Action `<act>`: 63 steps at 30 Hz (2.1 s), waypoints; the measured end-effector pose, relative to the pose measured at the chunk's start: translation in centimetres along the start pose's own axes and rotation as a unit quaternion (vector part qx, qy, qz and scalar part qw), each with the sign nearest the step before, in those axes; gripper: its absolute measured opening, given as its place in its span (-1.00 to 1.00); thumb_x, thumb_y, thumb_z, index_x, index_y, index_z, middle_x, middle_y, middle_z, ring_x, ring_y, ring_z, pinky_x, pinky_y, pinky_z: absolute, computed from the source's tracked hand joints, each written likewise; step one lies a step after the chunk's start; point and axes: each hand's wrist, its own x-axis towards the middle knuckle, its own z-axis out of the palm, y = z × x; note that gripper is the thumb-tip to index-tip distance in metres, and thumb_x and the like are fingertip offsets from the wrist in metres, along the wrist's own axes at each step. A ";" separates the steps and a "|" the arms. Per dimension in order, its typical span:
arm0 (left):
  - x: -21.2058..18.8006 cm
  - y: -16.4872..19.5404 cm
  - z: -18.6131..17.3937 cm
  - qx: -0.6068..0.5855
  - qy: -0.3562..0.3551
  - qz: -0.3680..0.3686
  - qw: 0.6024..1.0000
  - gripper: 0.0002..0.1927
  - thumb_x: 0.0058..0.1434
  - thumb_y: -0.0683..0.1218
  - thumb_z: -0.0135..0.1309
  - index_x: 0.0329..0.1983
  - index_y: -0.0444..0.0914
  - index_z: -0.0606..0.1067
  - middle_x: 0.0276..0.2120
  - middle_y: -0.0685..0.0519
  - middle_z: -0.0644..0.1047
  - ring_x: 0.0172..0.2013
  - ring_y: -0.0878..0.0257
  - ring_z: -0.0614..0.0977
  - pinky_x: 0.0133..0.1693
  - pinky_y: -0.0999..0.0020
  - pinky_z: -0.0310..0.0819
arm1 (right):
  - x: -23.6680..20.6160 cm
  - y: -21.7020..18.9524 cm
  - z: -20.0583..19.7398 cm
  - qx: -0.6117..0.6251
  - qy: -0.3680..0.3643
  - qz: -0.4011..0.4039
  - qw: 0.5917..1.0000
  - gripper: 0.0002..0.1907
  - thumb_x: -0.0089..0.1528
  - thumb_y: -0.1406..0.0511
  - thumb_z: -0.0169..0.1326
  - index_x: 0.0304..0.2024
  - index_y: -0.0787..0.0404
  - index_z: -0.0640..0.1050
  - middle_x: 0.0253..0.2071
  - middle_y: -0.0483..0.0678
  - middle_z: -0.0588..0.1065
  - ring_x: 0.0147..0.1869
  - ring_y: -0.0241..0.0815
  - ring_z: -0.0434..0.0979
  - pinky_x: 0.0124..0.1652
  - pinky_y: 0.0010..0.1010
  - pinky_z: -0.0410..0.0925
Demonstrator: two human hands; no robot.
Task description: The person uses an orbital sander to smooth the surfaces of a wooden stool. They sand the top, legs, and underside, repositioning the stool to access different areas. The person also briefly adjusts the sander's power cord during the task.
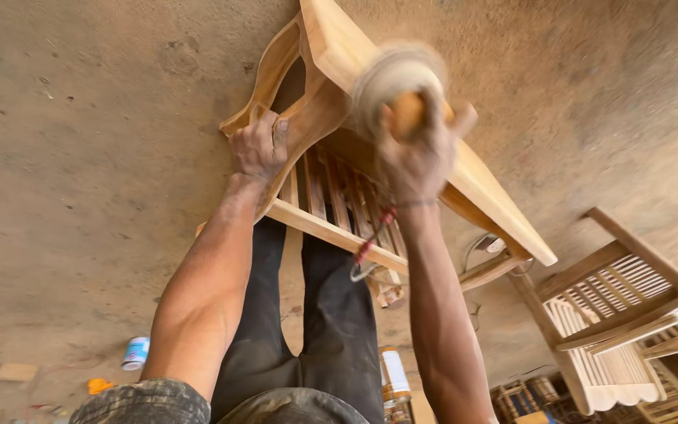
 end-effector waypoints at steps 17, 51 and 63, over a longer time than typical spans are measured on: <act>0.3 0.1 0.2 0.045 -0.021 -0.012 0.999 -0.40 0.51 0.23 -0.39 -0.22 -0.25 0.53 -0.48 -0.24 0.56 -0.47 -0.22 0.62 -0.40 -0.09 0.50 | -2.2 0.4 4.1 -0.003 0.078 -0.049 0.996 -0.54 0.29 0.06 0.29 0.13 0.11 0.52 -0.40 -0.09 0.53 -0.31 -0.12 0.63 0.45 0.17 0.19; -1.0 -0.4 0.7 0.067 -0.014 0.009 0.998 -0.32 0.55 0.28 -0.43 -0.29 -0.28 0.52 -0.58 -0.14 0.51 -0.52 -0.08 0.62 -0.40 -0.01 0.45 | -1.3 -6.2 7.9 0.062 0.156 -0.042 0.985 -0.49 0.12 0.08 0.26 0.12 -0.11 0.51 -0.03 0.17 0.48 -0.29 -0.03 0.61 -0.52 -0.39 0.50; -0.7 0.0 0.5 0.082 0.008 0.010 0.997 -0.36 0.57 0.24 -0.39 -0.28 -0.27 0.53 -0.51 -0.23 0.54 -0.45 -0.20 0.62 -0.34 -0.06 0.45 | 1.1 -2.1 7.3 0.092 0.057 -0.007 0.994 -0.63 0.27 -0.06 0.23 -0.03 -0.07 0.56 -0.30 -0.20 0.53 -0.36 -0.26 0.55 -0.44 -0.33 0.46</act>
